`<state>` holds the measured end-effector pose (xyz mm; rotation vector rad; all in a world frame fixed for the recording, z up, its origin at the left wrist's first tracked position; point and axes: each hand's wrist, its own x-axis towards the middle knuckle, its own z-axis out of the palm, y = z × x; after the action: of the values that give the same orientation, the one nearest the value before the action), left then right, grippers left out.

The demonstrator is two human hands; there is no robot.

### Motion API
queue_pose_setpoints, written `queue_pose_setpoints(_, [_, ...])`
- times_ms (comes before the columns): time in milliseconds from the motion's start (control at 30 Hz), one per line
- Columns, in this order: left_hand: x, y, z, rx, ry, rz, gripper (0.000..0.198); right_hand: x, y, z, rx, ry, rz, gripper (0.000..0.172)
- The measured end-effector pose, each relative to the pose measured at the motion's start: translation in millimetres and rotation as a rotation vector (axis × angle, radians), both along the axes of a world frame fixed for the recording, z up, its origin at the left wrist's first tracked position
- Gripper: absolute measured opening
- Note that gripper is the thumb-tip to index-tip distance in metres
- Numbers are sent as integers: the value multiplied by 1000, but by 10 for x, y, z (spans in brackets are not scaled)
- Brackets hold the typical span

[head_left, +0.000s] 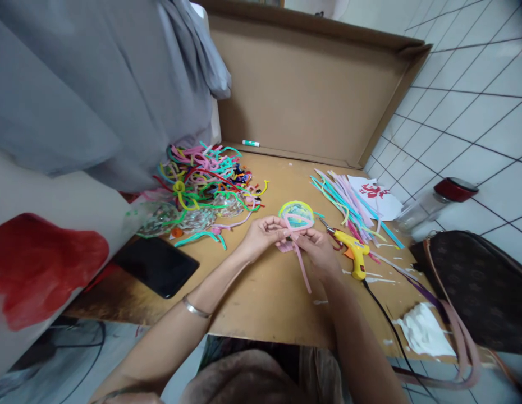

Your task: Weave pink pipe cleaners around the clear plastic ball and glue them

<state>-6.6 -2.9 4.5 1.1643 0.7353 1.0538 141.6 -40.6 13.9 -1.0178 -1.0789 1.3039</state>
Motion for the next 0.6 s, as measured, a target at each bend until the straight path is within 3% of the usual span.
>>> queue_pose_setpoints(267, [11,-23,6,-19,69,-64,45,5,13,-31,33,-63,-14,24])
queue_pose_setpoints(600, [55,-74,46,-20,23,-3,43,-9,11,-42,43,-111,-35,24])
